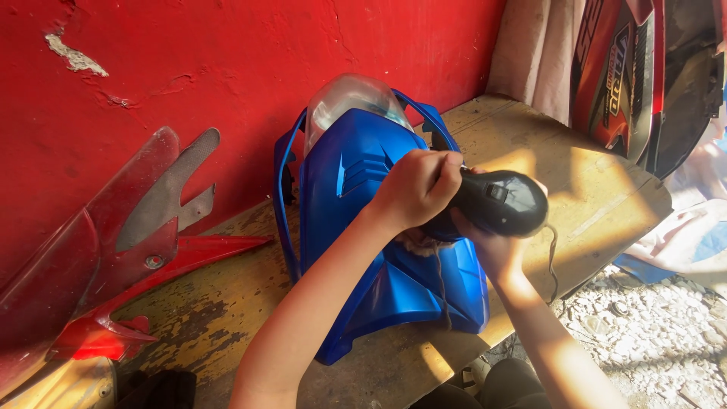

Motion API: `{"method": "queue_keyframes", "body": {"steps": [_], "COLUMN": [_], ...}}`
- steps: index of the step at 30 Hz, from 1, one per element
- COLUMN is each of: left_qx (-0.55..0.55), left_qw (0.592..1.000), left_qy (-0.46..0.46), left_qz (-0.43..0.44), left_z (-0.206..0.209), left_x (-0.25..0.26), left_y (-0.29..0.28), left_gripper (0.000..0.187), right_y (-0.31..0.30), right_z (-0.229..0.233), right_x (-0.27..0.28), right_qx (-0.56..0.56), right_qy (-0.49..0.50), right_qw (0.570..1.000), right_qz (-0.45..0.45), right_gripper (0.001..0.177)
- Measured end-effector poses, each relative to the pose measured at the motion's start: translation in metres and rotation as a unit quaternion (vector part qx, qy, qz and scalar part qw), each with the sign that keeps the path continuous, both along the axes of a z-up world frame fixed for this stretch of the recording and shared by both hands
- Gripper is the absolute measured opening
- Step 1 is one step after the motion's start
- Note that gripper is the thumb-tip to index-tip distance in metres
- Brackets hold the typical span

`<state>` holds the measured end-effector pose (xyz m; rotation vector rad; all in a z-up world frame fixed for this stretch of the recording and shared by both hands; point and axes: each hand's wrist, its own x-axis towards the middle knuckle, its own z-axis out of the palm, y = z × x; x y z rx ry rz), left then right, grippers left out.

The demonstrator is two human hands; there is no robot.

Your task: The person uses a handheld electric polisher with a buffing pad to polish a blue motorcycle fairing. The person moves the tool across the surface of the fairing, which is resting on a wooden workbench next to a red motorcycle part.

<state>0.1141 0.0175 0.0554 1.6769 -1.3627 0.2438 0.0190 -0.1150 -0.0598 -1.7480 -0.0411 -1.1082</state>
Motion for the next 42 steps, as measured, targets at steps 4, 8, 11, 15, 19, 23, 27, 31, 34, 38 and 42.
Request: {"method": "queue_keyframes", "body": {"steps": [4, 8, 11, 15, 19, 23, 27, 31, 34, 38, 42], "left_qx": [-0.008, -0.029, -0.111, -0.212, -0.181, -0.140, -0.113, -0.073, -0.078, -0.161, -0.288], "left_qw": [0.999, 0.999, 0.989, 0.901, 0.880, 0.860, 0.842, 0.805, 0.780, 0.748, 0.723], "left_qy": [-0.032, -0.013, -0.013, -0.011, 0.056, 0.253, 0.415, 0.529, 0.553, 0.572, 0.559], "left_qz": [-0.011, -0.005, 0.092, 0.378, 0.436, 0.421, 0.327, 0.259, 0.283, 0.296, 0.284], "left_z": [-0.008, -0.005, -0.015, -0.074, -0.124, -0.113, -0.116, -0.119, -0.120, -0.122, -0.124], "left_x": [-0.016, -0.023, 0.009, 0.101, 0.143, 0.133, 0.152, 0.157, 0.147, 0.118, 0.079], "left_y": [0.009, 0.022, 0.052, 0.122, 0.141, 0.137, 0.137, 0.136, 0.133, 0.122, 0.099], "left_gripper": [0.039, 0.031, 0.026, 0.029, 0.037, 0.057, 0.079, 0.091, 0.097, 0.091, 0.080], "right_y": [0.000, -0.004, 0.000, 0.002, 0.002, 0.000, -0.003, -0.002, -0.001, -0.001, -0.010], "right_z": [-0.004, -0.020, -0.020, -0.027, -0.034, -0.041, -0.041, -0.023, -0.021, -0.018, -0.033], "right_x": [-0.017, -0.020, -0.023, -0.025, -0.026, -0.036, -0.045, -0.059, -0.063, -0.061, -0.059], "right_qx": [0.082, 0.042, 0.033, -0.003, -0.034, -0.040, 0.009, -0.006, 0.016, 0.026, 0.038], "right_qy": [-0.018, 0.000, 0.010, -0.002, 0.005, 0.018, -0.002, 0.020, -0.005, -0.066, -0.075], "right_qw": [0.992, 0.998, 0.999, 1.000, 0.999, 0.998, 0.999, 0.998, 0.998, 0.995, 0.993], "right_qz": [0.090, 0.037, 0.004, -0.018, -0.036, -0.044, -0.031, -0.065, -0.062, -0.068, -0.086], "right_gripper": [0.064, 0.060, 0.057, 0.055, 0.051, 0.047, 0.044, 0.042, 0.042, 0.039, 0.038]}}
